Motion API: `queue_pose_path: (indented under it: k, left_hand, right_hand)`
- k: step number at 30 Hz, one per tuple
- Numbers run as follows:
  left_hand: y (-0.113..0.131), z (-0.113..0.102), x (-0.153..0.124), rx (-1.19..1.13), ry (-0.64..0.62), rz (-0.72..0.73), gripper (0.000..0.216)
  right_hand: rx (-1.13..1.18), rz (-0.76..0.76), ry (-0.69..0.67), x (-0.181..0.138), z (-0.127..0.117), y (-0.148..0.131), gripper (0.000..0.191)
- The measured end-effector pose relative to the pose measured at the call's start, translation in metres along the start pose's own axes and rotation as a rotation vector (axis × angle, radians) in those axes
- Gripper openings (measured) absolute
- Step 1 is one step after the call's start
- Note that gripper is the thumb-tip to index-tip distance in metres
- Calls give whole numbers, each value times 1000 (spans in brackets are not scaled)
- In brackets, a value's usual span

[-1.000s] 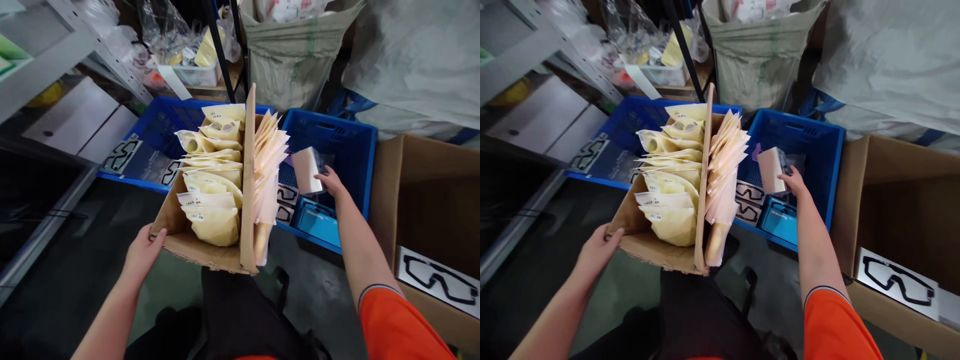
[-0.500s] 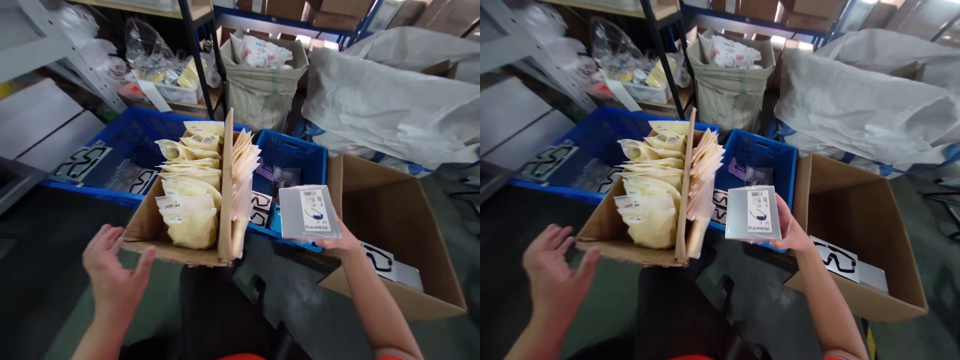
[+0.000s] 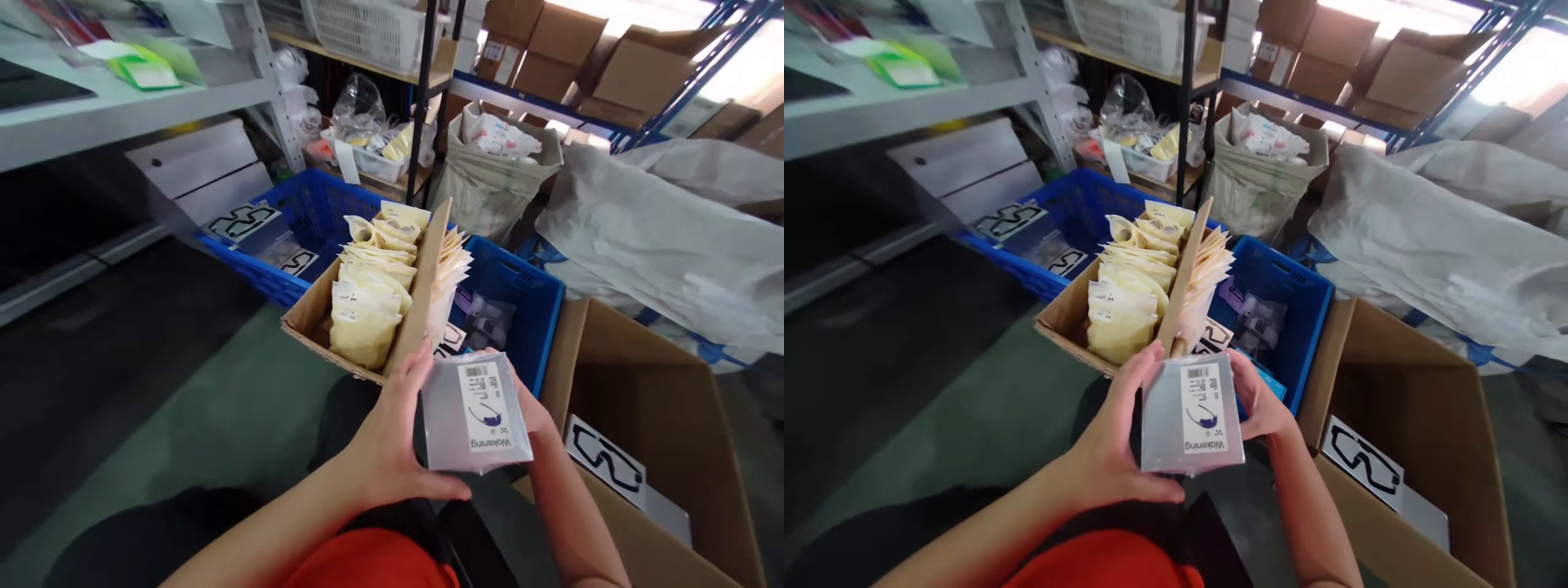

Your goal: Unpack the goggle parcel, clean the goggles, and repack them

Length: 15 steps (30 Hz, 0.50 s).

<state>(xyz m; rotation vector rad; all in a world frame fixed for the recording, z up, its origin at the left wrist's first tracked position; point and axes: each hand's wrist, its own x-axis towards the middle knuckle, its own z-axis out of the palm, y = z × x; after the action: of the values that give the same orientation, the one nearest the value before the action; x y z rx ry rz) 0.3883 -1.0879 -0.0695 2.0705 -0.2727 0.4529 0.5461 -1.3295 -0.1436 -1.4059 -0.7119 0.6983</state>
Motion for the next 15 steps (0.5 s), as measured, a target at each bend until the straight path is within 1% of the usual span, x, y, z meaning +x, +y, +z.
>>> queue_pose_path:
  k: [2, 4, 5, 10, 13, 15]
  left_hand:
    - [5, 0, -3, 3, 14, 30, 137]
    - [7, -1, -9, 5, 49, 57, 129]
    - [8, -1, -12, 7, 64, 67, 128]
    - [12, -4, -23, 31, 107, 106, 123]
    - [14, -4, -26, 40, 119, 117, 123]
    - [15, -3, -26, 53, 130, 123, 125]
  right_hand:
    - [14, -79, -60, 3, 9, -5, 111]
    - [18, -143, -105, 5, 16, -9, 106]
    - [10, -150, -113, 5, 18, -10, 105]
    - [-34, -83, -65, 3, 26, -19, 102]
    - [-36, -75, -83, 1, 30, -29, 98]
    - [-48, -41, -90, 1, 32, -33, 96]
